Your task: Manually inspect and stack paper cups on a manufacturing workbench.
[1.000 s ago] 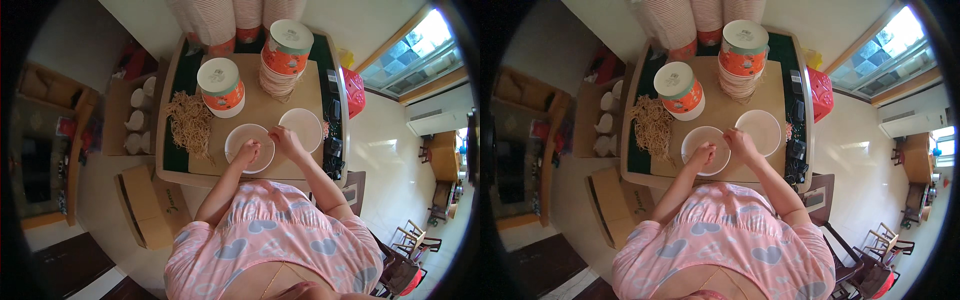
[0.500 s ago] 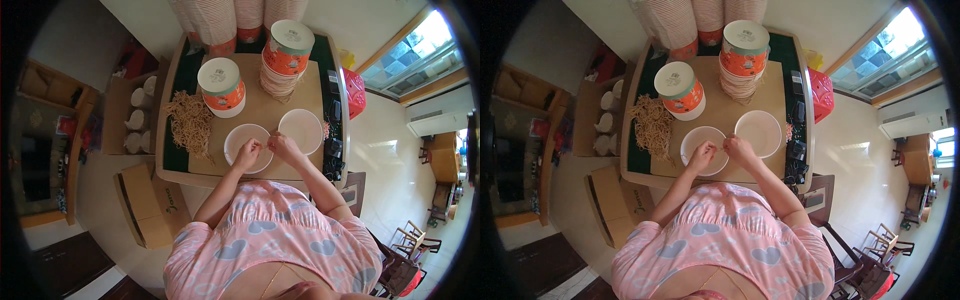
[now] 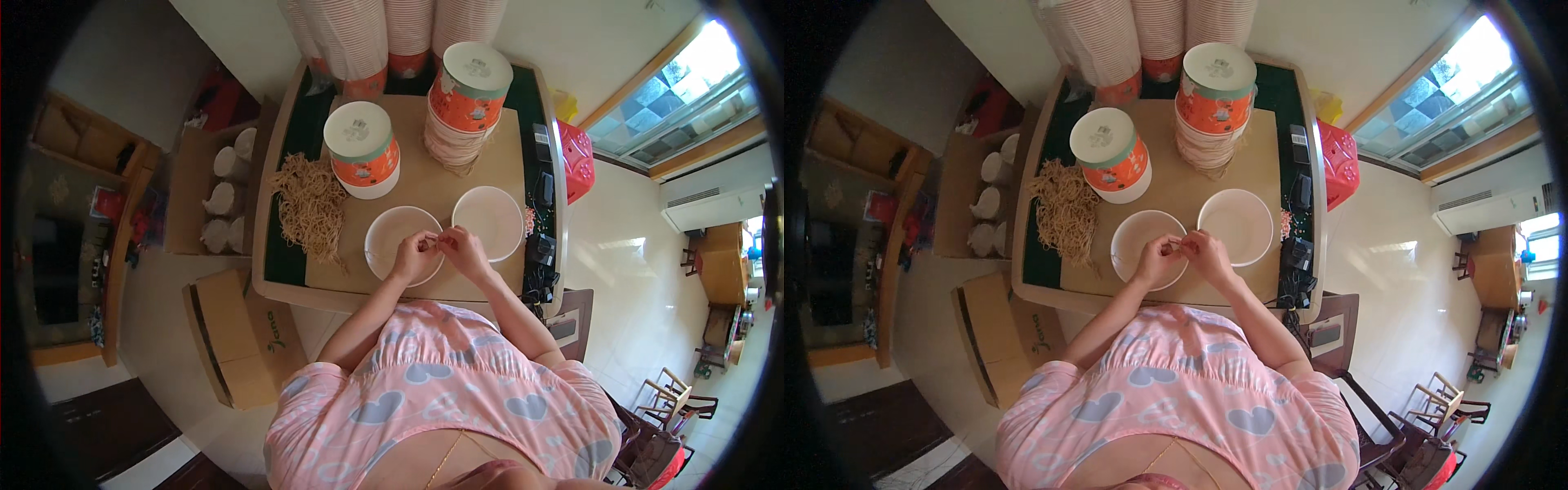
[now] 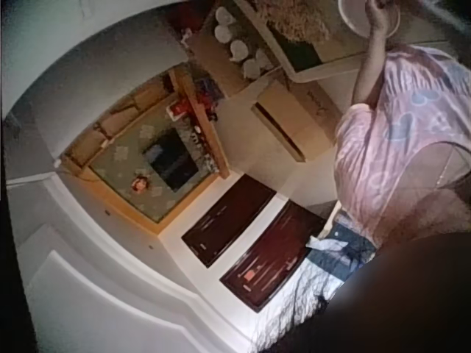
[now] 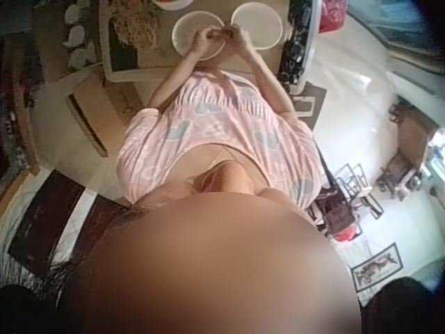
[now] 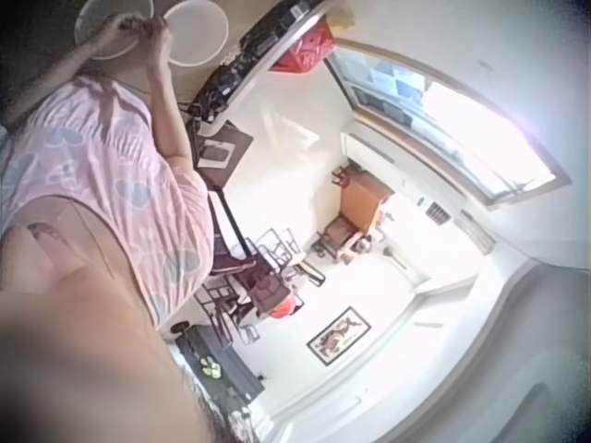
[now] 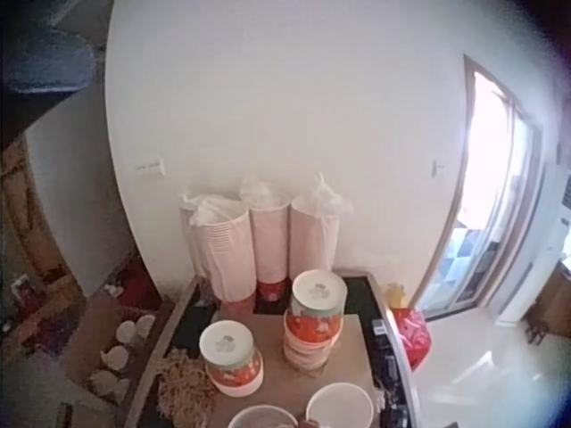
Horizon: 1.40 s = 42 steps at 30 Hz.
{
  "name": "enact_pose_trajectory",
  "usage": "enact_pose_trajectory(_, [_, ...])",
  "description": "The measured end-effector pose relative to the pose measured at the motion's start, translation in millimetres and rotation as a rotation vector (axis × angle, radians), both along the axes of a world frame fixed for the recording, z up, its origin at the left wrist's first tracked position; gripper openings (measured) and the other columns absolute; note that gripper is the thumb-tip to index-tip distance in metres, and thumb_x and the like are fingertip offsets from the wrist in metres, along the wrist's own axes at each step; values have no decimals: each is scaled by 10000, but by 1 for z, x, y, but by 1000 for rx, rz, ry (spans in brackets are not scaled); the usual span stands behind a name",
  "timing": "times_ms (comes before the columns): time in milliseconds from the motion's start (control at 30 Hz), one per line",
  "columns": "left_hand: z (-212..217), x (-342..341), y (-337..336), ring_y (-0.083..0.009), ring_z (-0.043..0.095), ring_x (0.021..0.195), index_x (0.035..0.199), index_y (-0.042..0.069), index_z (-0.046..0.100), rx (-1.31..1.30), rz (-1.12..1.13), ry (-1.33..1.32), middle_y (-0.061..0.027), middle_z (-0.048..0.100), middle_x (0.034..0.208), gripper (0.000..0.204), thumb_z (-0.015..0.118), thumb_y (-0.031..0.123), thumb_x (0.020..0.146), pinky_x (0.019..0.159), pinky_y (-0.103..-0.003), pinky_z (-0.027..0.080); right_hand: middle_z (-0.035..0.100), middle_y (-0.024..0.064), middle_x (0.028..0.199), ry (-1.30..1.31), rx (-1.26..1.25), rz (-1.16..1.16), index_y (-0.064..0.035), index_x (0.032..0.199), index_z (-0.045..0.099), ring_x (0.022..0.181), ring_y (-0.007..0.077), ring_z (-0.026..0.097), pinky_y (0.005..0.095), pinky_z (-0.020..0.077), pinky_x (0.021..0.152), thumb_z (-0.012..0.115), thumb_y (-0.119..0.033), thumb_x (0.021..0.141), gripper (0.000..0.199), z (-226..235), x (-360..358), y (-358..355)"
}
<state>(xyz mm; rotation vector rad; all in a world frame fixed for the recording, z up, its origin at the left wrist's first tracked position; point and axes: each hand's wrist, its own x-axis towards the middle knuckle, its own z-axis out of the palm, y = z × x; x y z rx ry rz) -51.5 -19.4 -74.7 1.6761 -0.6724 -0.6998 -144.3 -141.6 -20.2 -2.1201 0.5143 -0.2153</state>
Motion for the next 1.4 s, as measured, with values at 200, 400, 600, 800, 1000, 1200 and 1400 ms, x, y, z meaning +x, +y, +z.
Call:
enact_pose_trajectory(200, [-7,-3,-2,-18,483,585,821,30,625,-62,55,63,32,566,636,58,648,57,774,516,-199,401,588,130,788,-22,2,-5,-28,869,622,668,253,604,334,479,611,621,-87,763,121,-4,-1,1])
enact_pose_trajectory(400, [-2,-2,2,-27,499,588,829,33,586,-46,142,157,23,561,628,27,602,47,812,528,-198,410,593,140,805,-27,-31,-3,-27,865,615,682,282,603,347,481,617,604,-69,771,103,-4,-2,2])
enact_pose_trajectory(600, [-11,3,8,-28,502,562,840,24,581,-73,144,128,19,564,620,46,591,68,833,497,-206,394,595,151,866,-9,-42,29,-33,869,608,783,350,593,409,481,669,583,-130,802,120,4,8,3])
enact_pose_trajectory(800, [-7,6,10,-25,547,663,871,19,580,-33,123,150,14,595,712,47,578,64,858,572,-181,424,589,143,814,-39,-117,100,-28,831,624,721,326,588,393,478,630,612,-91,758,97,-11,15,5])
enact_pose_trajectory(1000, [19,11,12,-10,508,647,838,30,590,-128,197,55,34,580,716,36,582,61,855,569,-178,418,580,136,789,-7,-133,107,-16,780,609,707,330,578,397,472,632,616,-92,753,81,-6,17,7])
enact_pose_trajectory(1200, [20,11,12,-4,472,601,859,44,585,-205,180,88,43,551,679,52,609,89,848,535,-178,394,575,140,783,-85,-42,54,-17,817,592,692,308,590,374,478,608,608,-68,767,73,4,22,13])
enact_pose_trajectory(1400, [21,9,20,-48,448,525,883,57,595,-37,86,-73,28,493,594,128,650,156,822,479,-224,377,586,129,792,-100,119,-45,-22,850,603,673,238,601,317,483,607,615,-43,785,69,19,18,11])
